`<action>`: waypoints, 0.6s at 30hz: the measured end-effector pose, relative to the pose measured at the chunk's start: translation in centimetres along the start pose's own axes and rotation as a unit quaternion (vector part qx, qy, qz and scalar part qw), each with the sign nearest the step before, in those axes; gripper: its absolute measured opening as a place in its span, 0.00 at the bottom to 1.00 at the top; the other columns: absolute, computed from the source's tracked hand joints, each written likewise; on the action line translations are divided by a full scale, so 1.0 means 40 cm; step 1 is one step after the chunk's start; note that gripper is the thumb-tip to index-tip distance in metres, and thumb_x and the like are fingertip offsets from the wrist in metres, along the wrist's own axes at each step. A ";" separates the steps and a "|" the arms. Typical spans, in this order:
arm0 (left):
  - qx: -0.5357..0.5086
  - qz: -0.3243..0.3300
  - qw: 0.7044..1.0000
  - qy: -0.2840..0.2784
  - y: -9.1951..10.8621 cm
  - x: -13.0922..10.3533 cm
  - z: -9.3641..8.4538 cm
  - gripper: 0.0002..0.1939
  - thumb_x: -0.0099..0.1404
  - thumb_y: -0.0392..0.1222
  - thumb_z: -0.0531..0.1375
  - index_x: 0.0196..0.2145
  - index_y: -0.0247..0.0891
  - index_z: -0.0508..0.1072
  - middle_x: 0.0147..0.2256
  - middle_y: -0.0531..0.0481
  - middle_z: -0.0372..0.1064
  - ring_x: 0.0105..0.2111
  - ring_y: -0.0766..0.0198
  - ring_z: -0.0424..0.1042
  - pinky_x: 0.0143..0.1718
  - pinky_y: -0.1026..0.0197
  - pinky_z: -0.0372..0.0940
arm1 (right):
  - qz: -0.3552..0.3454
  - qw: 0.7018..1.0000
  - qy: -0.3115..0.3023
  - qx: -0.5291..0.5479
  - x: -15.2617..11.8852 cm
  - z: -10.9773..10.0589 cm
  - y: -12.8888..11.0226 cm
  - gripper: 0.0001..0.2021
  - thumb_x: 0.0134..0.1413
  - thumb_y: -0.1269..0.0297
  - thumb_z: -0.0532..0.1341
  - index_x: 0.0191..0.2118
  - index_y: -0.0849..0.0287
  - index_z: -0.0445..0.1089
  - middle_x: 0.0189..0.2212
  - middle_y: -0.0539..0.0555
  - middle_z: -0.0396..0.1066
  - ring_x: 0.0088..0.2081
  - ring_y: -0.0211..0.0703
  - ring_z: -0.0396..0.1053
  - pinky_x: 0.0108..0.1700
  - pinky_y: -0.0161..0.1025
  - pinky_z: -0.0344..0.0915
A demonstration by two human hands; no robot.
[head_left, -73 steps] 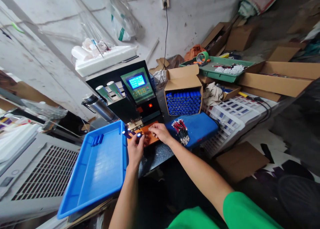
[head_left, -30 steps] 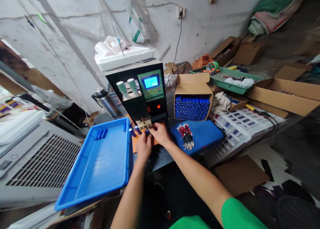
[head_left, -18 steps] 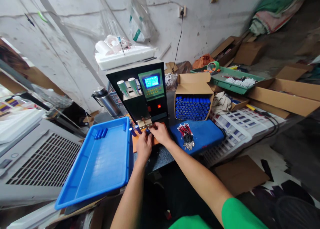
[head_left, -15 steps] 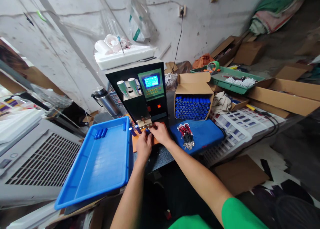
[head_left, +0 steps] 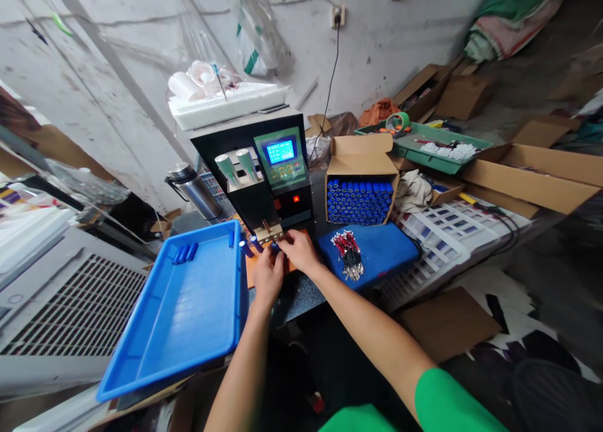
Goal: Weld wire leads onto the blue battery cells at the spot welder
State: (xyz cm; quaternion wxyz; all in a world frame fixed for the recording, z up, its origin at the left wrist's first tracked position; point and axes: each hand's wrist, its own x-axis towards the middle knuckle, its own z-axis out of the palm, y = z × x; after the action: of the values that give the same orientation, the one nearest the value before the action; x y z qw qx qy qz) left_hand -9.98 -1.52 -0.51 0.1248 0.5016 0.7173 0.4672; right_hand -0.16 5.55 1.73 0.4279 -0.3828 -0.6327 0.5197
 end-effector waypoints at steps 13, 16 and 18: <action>-0.022 0.016 1.000 -0.003 0.019 -0.030 -0.011 0.18 0.64 0.53 0.57 0.43 0.37 0.74 0.32 0.49 0.74 0.25 0.66 0.69 0.28 0.64 0.64 | 0.014 0.996 0.031 0.083 -0.036 -0.204 0.047 0.15 0.49 0.50 0.63 0.30 0.59 0.71 0.22 0.50 0.68 0.23 0.38 0.66 0.22 0.33 0.60; -0.030 0.027 0.999 0.008 0.016 -0.041 -0.001 0.19 0.64 0.53 0.58 0.46 0.37 0.74 0.36 0.47 0.75 0.29 0.64 0.72 0.32 0.62 0.67 | 0.015 0.993 0.103 0.061 -0.030 -0.330 0.091 0.18 0.48 0.46 0.63 0.29 0.59 0.70 0.19 0.49 0.66 0.21 0.38 0.63 0.22 0.34 0.60; -0.031 0.050 0.998 0.015 0.024 -0.041 0.011 0.19 0.64 0.52 0.59 0.47 0.37 0.75 0.40 0.44 0.75 0.35 0.61 0.75 0.38 0.59 0.70 | 0.014 0.985 0.167 0.039 -0.024 -0.404 0.134 0.20 0.47 0.44 0.63 0.28 0.59 0.69 0.19 0.50 0.66 0.21 0.39 0.63 0.23 0.35 0.61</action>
State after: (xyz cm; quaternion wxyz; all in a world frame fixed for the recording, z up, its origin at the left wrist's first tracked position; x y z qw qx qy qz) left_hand -8.33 -2.59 -0.45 0.1053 0.5258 0.6783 0.5023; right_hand 15.55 10.89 -2.16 0.5347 -0.4563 -0.5259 0.4789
